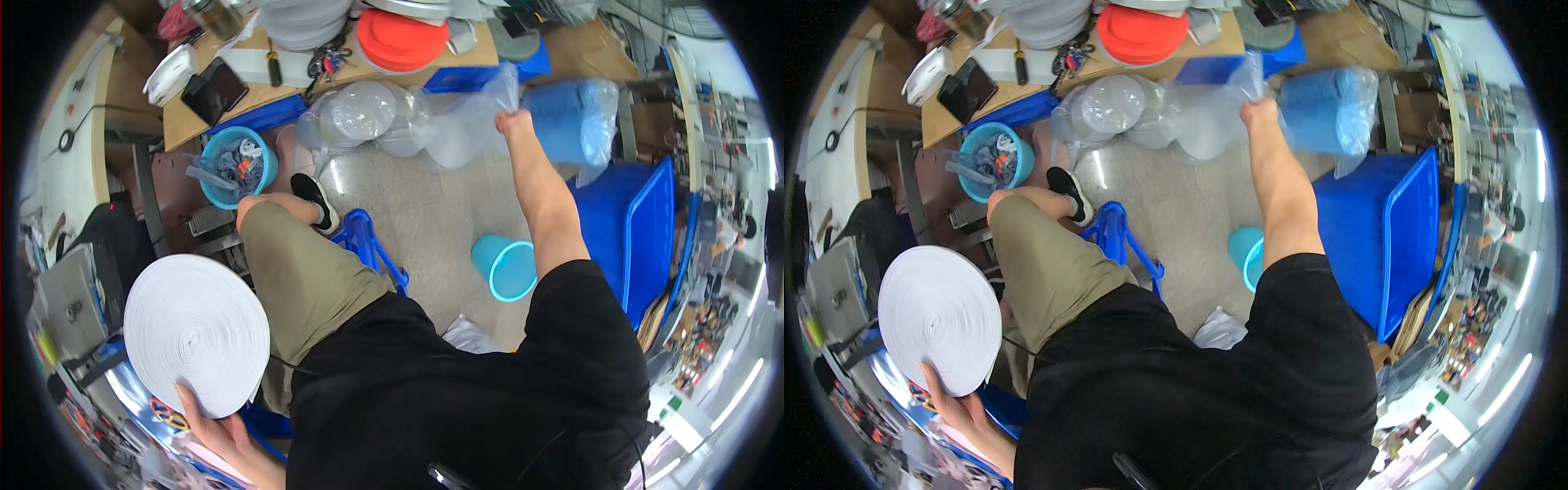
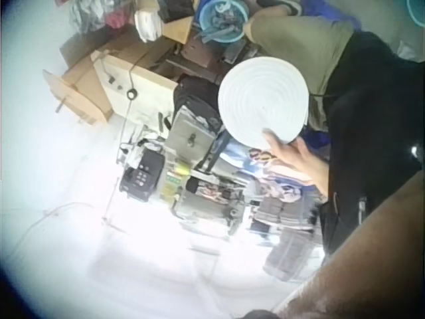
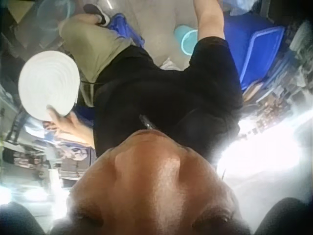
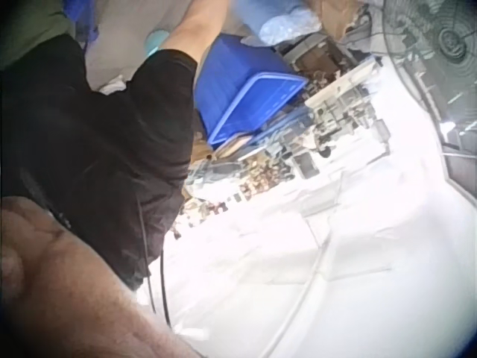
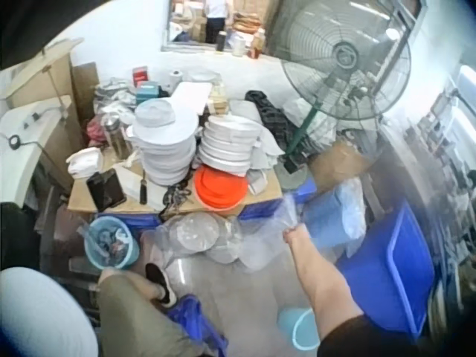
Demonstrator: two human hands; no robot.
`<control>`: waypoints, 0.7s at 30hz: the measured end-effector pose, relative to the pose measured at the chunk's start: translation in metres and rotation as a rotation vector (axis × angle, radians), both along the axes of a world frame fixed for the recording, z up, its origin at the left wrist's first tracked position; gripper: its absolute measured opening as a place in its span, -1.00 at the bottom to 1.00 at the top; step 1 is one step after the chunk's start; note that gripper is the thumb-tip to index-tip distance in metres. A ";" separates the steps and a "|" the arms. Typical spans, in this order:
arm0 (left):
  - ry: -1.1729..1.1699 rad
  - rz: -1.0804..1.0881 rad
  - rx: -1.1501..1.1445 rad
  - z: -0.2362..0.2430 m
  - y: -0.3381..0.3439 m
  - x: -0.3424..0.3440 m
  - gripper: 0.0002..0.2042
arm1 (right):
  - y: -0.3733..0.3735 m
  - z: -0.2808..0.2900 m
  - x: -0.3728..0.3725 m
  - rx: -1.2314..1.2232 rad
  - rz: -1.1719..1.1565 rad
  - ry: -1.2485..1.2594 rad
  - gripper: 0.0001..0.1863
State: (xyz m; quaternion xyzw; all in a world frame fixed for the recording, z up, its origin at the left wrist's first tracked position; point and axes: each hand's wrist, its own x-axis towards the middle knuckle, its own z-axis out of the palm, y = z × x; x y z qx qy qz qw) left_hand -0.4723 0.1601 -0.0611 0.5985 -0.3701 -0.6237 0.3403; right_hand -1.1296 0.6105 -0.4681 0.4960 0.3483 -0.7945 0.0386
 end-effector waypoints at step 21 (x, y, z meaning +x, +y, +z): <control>-0.002 -0.007 0.012 -0.016 0.011 0.010 -0.32 | -0.121 -0.019 0.066 0.034 0.517 -0.073 -0.87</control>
